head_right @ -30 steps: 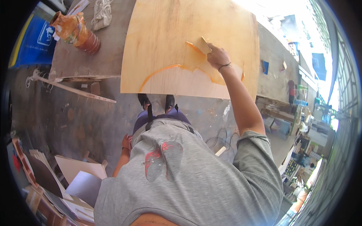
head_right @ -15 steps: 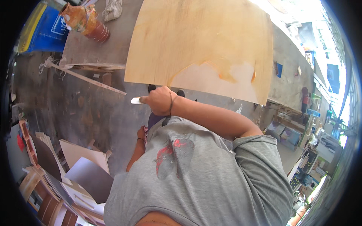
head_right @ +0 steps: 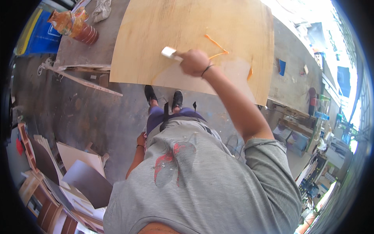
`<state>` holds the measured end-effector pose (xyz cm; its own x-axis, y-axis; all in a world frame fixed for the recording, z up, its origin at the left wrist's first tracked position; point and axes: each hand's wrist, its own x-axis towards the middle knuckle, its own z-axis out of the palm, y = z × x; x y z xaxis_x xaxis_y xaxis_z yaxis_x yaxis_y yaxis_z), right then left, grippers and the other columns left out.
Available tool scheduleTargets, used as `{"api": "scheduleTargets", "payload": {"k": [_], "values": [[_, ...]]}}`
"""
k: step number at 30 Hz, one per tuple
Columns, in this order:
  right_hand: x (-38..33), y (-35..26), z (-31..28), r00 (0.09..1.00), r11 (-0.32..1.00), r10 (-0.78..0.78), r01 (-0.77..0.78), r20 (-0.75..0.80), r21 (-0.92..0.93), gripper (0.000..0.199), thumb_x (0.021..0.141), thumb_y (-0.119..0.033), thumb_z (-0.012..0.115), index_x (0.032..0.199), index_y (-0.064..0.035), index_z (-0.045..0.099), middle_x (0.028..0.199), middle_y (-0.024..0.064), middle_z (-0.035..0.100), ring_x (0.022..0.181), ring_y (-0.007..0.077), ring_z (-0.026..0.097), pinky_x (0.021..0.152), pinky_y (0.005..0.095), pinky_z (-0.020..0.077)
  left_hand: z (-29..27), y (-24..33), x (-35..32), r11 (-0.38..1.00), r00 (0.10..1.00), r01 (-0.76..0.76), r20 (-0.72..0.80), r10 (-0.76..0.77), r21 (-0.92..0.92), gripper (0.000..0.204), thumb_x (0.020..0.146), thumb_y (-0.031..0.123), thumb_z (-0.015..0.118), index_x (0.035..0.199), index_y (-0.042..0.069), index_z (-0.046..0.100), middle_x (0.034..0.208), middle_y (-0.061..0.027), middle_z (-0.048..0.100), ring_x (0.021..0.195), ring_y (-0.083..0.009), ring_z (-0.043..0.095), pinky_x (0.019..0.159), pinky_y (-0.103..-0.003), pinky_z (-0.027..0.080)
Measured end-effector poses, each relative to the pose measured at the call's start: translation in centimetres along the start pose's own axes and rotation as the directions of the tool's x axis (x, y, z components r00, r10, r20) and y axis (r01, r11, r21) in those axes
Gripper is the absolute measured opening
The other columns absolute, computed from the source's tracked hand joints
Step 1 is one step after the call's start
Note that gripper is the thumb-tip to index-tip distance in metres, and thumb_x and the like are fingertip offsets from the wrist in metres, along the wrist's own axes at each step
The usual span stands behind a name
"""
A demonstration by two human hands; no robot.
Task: The person sands a piece of wood with a blue sanding block, then pours a liquid finish from a bottle onto the wood and spreads it across the surface with a plastic spreader.
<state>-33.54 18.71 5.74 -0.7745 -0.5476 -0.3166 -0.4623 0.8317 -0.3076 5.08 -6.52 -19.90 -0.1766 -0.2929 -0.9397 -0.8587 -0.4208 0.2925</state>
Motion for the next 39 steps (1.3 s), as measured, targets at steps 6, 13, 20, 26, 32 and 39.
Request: {"api": "scheduleTargets", "payload": {"k": [6, 13, 20, 26, 32, 39], "values": [[-4.8, -9.0, 3.1, 0.9, 0.914, -0.397, 0.405, 0.179, -0.007, 0.043, 0.075, -0.016, 0.05, 0.117, -0.0186, 0.052, 0.068, 0.0132, 0.062, 0.062, 0.0294, 0.063, 0.055, 0.0425, 0.0489, 2.3, 1.2, -0.9, 0.999, 0.999, 0.034, 0.024, -0.035, 0.039, 0.025, 0.08, 0.033, 0.055, 0.078, 0.009, 0.059, 0.069, 0.0002, 0.056, 0.061, -0.0107, 0.05, 0.05, -0.026, 0.037], [-3.1, 7.8, -6.2, 0.979, 0.984, 0.164, -0.155, -0.12, 0.085, 0.05, 0.075, -0.009, 0.046, 0.122, -0.0227, 0.052, 0.09, 0.018, 0.063, 0.078, 0.0316, 0.061, 0.066, 0.0413, 0.0488, 2.2, -0.2, -1.9, 0.979, 0.989, -0.144, 0.002, 0.146, 0.143, 0.03, 0.08, 0.036, 0.052, 0.084, 0.008, 0.061, 0.077, -0.0019, 0.059, 0.067, -0.012, 0.052, 0.056, -0.03, 0.039], [-3.9, 9.9, -3.3, 0.986, 0.986, 0.163, -0.161, -0.037, 0.05, 0.046, 0.074, -0.011, 0.045, 0.117, -0.0254, 0.055, 0.074, 0.0157, 0.062, 0.067, 0.0317, 0.059, 0.063, 0.0404, 0.0468, 1.3, -0.4, -2.2, 0.97, 0.99, -0.142, 0.032, 0.138, 0.199, 0.032, 0.08, 0.038, 0.053, 0.086, 0.008, 0.062, 0.079, -0.0019, 0.059, 0.072, -0.0141, 0.053, 0.061, -0.031, 0.041], [-9.9, -0.9, 3.4, 0.949, 0.951, -0.285, 0.298, 0.135, -0.087, 0.043, 0.074, -0.017, 0.051, 0.115, -0.0289, 0.055, 0.071, 0.0127, 0.062, 0.063, 0.0283, 0.063, 0.055, 0.0395, 0.0484, 1.8, 0.1, -0.4, 0.983, 0.999, -0.005, 0.04, -0.003, 0.184, 0.026, 0.082, 0.032, 0.053, 0.085, 0.009, 0.063, 0.076, -0.0003, 0.059, 0.066, -0.0122, 0.052, 0.056, -0.027, 0.04], [-12.3, 2.0, -3.3, 0.997, 0.998, -0.059, 0.059, 0.047, 0.0, 0.056, 0.072, -0.004, 0.048, 0.124, -0.0269, 0.051, 0.061, 0.0106, 0.056, 0.055, 0.0219, 0.058, 0.053, 0.0353, 0.0455, 2.2, 0.2, -1.8, 0.971, 0.99, -0.123, 0.095, 0.105, 0.205, 0.025, 0.082, 0.03, 0.051, 0.089, 0.009, 0.064, 0.072, 0.0003, 0.057, 0.061, -0.0096, 0.05, 0.053, -0.026, 0.038], [-9.5, 17.9, -4.6, 0.941, 0.945, 0.319, -0.325, -0.109, -0.038, 0.051, 0.074, -0.01, 0.043, 0.122, -0.0256, 0.052, 0.077, 0.0112, 0.064, 0.069, 0.0286, 0.06, 0.064, 0.0404, 0.0459, 2.8, 1.1, -4.3, 0.974, 0.992, -0.12, 0.047, 0.113, 0.193, 0.023, 0.079, 0.032, 0.055, 0.064, 0.014, 0.054, 0.054, 0.005, 0.044, 0.043, -0.0079, 0.034, 0.043, -0.024, 0.025]]}}
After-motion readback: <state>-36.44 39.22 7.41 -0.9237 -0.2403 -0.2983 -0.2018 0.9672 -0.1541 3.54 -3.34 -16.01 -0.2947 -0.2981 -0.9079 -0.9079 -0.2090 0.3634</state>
